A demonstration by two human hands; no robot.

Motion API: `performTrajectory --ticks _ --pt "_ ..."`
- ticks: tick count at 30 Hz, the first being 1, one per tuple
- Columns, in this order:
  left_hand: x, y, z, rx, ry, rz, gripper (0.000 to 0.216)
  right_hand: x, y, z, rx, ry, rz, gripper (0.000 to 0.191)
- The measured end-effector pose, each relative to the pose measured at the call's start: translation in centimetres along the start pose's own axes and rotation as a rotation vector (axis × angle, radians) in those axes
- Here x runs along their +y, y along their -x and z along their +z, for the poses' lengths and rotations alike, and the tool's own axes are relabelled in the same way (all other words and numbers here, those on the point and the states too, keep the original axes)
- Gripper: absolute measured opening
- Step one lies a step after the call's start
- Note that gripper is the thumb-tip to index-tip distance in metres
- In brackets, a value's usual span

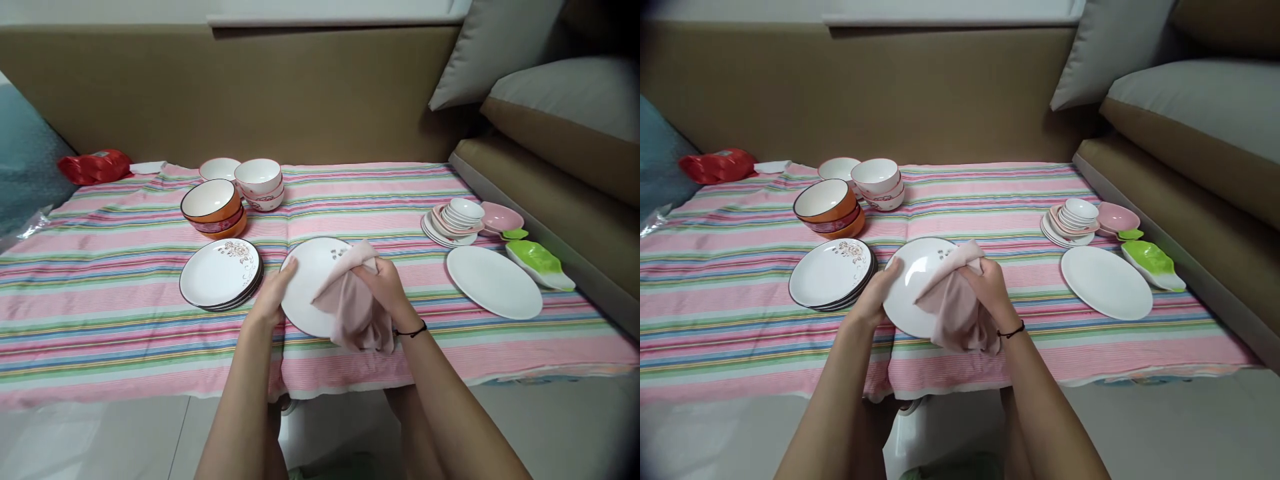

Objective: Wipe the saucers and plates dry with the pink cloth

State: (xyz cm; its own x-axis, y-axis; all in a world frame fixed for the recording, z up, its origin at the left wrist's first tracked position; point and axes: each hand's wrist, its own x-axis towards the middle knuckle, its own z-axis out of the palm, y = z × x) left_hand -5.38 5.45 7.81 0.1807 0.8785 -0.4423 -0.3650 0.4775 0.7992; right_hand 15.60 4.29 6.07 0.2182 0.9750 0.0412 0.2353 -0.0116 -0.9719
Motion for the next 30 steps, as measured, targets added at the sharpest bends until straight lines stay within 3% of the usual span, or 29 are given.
performTrajectory --ticks 4,8,13,16,18,20,23,27,30 --pt "0.1 1.1 0.4 -0.149 -0.211 -0.121 0.032 0.2 -0.3 -0.3 -0.075 0.009 -0.021 0.035" --pt "-0.2 1.3 1.0 -0.235 -0.344 -0.071 0.034 0.6 -1.0 -0.4 -0.015 0.005 0.029 0.039" --pt "-0.2 0.7 0.6 0.025 -0.304 -0.030 0.036 1.3 -1.8 -1.1 0.075 0.011 0.037 0.031" --pt "-0.1 0.4 0.1 0.174 -0.242 -0.005 0.042 0.9 -1.5 -1.2 0.204 -0.009 -0.088 0.026" --pt "0.0 0.2 -0.1 0.234 -0.198 0.030 0.048 0.3 -1.1 -1.0 0.219 -0.022 -0.198 0.022" --pt "0.0 0.1 -0.1 0.251 -0.158 0.049 0.052 -0.1 -0.7 -0.6 0.131 -0.034 -0.237 0.021" --pt "0.0 0.2 0.0 0.255 -0.123 0.046 0.054 -0.2 -0.5 0.0 0.026 -0.140 -0.147 0.021" --pt "0.0 0.1 0.0 0.265 -0.091 0.057 0.055 0.4 -0.5 0.5 0.032 -0.341 0.019 0.032" --pt "0.0 0.0 0.1 0.278 -0.056 0.072 0.054 0.5 -0.4 0.8 0.036 -0.415 0.049 0.031"
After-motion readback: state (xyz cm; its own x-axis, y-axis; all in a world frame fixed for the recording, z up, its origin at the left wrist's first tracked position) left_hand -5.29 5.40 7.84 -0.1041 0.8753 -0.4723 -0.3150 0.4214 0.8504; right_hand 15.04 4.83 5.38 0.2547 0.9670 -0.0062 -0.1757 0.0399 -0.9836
